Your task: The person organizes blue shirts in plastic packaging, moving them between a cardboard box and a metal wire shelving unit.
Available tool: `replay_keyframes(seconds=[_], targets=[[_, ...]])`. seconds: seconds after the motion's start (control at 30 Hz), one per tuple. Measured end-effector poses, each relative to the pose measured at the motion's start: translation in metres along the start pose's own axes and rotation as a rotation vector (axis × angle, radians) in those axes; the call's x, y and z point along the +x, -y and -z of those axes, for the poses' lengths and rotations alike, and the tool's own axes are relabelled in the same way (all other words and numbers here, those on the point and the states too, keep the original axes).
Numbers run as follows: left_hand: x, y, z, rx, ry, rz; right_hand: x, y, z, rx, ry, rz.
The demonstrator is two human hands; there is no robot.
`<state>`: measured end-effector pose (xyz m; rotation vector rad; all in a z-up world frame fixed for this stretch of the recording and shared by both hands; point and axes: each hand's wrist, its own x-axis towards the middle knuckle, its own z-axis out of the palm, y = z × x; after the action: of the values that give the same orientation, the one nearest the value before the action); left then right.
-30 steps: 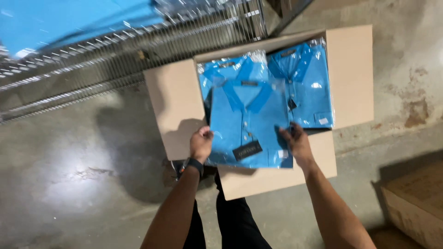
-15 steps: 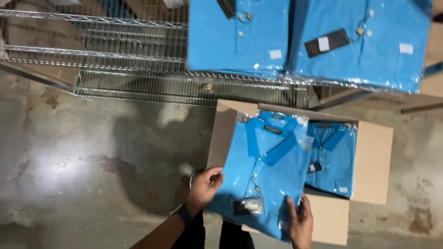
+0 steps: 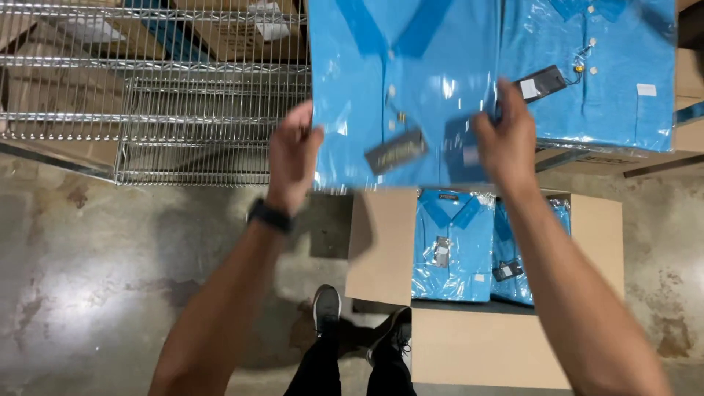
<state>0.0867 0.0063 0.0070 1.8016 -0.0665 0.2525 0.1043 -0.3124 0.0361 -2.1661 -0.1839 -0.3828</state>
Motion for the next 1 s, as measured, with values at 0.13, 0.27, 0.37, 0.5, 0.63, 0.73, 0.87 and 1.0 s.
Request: replay_keyframes(seconds=[0.13, 0.27, 0.37, 0.5, 0.63, 0.73, 0.87, 1.0], targets=[[0.084, 0.058, -0.020, -0.147, -0.033, 0.056, 0.082, -0.036, -0.021, -0.169, 0.000, -0.169], [0.128, 0.078, -0.035, -0.077, -0.014, 0.350, 0.112, -0.092, -0.046, -0.378, 0.104, -0.236], [0.137, 0.111, -0.038, -0.061, -0.007, 0.468, 0.104, -0.093, -0.064, -0.647, 0.184, -0.209], [0.136, 0.110, -0.051, -0.109, 0.134, 0.549, 0.097, -0.061, -0.075, -0.720, 0.309, -0.309], [0.143, 0.106, -0.057, -0.178, 0.125, 0.440, 0.100, -0.093, -0.078, -0.724, 0.280, -0.179], [0.151, 0.113, -0.058, -0.110, 0.155, 0.515, 0.100, -0.097, -0.078, -0.682, 0.307, -0.261], [0.170, 0.195, -0.060, -0.095, 0.136, 0.268, 0.088, -0.142, -0.093, -0.839, 0.190, -0.039], [0.127, 0.174, -0.048, 0.086, 0.004, -0.319, 0.033, -0.059, -0.072, -0.507, -0.058, 0.182]])
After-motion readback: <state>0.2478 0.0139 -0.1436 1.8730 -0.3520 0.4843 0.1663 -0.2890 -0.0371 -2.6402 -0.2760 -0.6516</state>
